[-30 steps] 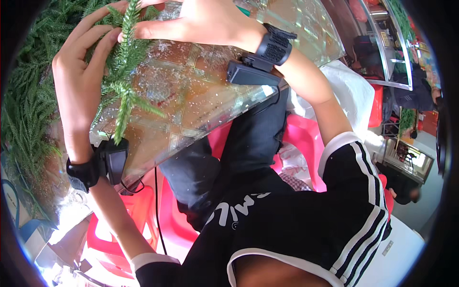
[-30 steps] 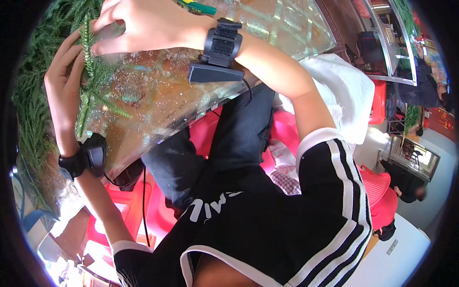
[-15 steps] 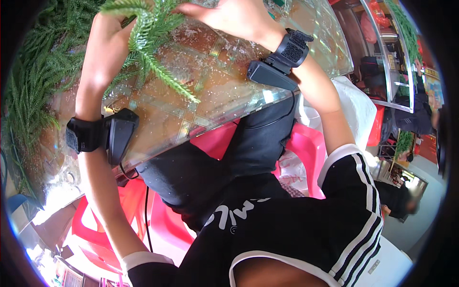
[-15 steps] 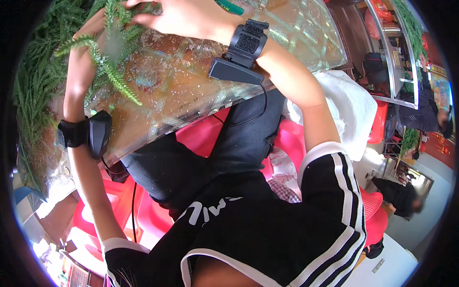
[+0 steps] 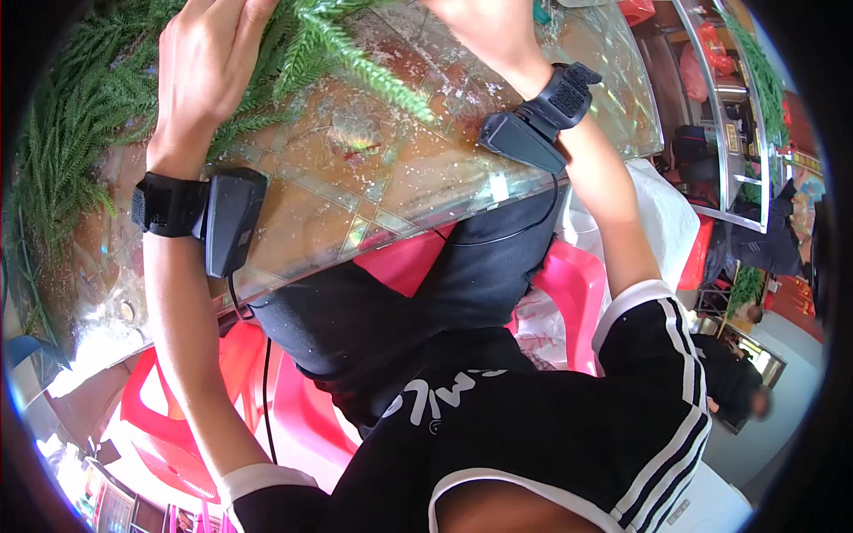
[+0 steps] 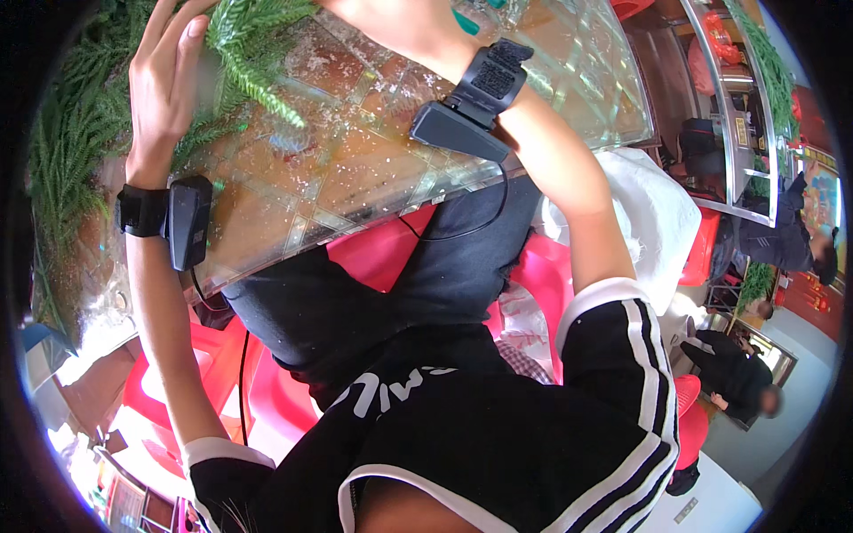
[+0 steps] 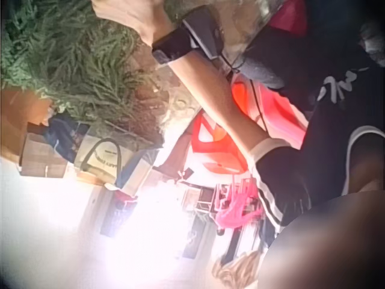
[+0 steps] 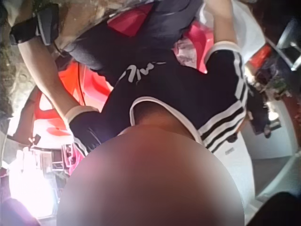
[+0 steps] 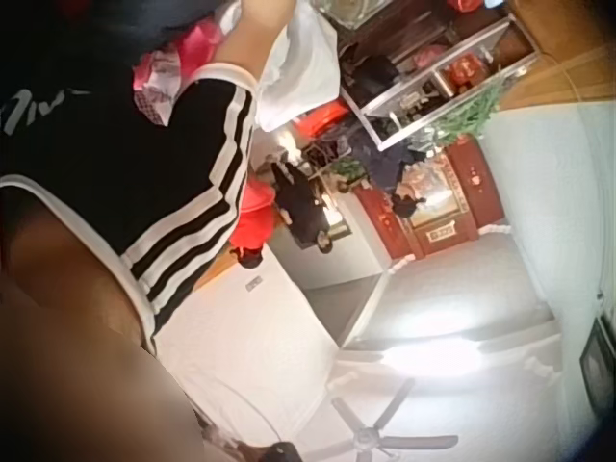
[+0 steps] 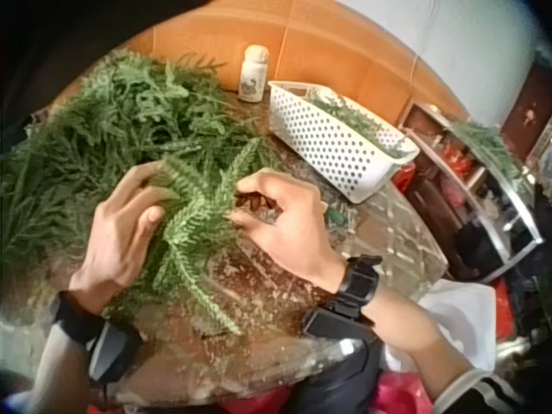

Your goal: Picking small green leaves or buds from long stems into a plastic basket on a table.

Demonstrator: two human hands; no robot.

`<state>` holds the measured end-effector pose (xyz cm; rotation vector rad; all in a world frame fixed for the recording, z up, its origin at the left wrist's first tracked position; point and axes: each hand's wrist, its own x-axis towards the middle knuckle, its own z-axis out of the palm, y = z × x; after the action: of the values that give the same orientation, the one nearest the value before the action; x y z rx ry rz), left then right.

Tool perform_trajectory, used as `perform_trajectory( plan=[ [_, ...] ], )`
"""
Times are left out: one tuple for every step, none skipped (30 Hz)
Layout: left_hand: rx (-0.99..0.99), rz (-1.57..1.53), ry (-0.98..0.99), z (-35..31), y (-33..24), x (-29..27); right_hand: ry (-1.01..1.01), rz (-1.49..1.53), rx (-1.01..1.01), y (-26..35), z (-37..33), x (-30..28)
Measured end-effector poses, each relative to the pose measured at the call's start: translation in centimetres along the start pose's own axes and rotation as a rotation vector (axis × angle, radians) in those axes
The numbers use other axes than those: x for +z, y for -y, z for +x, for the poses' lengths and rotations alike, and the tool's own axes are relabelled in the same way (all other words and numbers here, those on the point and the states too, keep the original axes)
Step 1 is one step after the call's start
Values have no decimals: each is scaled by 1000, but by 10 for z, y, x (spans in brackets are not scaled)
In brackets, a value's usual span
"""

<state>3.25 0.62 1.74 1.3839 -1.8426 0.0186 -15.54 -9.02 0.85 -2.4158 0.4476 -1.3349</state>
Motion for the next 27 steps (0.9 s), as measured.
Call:
perform_trajectory(
  plan=[
    [31,41,-21,0,0,0,12,14,4,-2,0,0],
    [61,82,-41,0,1,0,25,27,8,-4,0,-1],
    [92,122,-62,-1,1,0,28,33,7,-6,0,-1],
    [86,125,-62,-1,2,0,49,15,-1,-7,-2,-3],
    [120,172,-99,-1,3,3,70,-3,-11,-8,-2,-4],
    [154,218,-135,-1,5,5,90,-22,-20,-9,-3,-4],
    [190,262,-171,-1,5,5,92,-19,-20,-10,-3,-3],
    [188,263,-170,-1,6,5,109,-38,-17,-10,-4,-3],
    [179,304,-217,-2,7,4,125,-58,-12,-10,-5,-3],
    [172,342,-264,-1,9,3,140,-80,-5,-9,-6,-4],
    [165,379,-309,-1,9,2,139,-83,0,-8,-5,-2],
    [168,372,-305,-1,9,2,135,-16,-4,-8,-5,1],
    [137,356,-308,-2,8,0,130,52,-8,-7,-4,5],
    [107,340,-309,-4,6,-2,124,119,-10,-6,-4,7],
    [81,322,-315,-2,4,-4,120,109,-4,-4,-2,5],
    [88,312,-312,-1,0,-4,157,70,35,-1,-1,3],
    [61,247,-358,1,-4,-4,194,32,76,2,0,1],
    [33,183,-403,3,-9,-3,230,-5,116,4,1,-1],
    [4,118,-447,5,-14,-4,225,-13,122,5,2,-1],
    [15,104,-442,9,-19,-3,219,45,81,4,2,-1],
    [-70,96,-395,15,-24,-3,213,104,39,3,3,-1],
    [-164,88,-347,19,-33,-3,215,165,-1,2,2,-3],
    [-257,80,-298,24,-42,-3,217,155,8,2,2,-6],
    [-351,74,-248,29,-50,-3,222,183,-17,3,2,-10],
    [-445,83,-199,30,-55,-7,224,223,-48,6,2,-9],
    [-539,94,-150,31,-58,-10,225,264,-81,9,2,-9],
    [-633,106,-102,31,-59,-13,222,270,-83,12,1,-10]
  ],
)
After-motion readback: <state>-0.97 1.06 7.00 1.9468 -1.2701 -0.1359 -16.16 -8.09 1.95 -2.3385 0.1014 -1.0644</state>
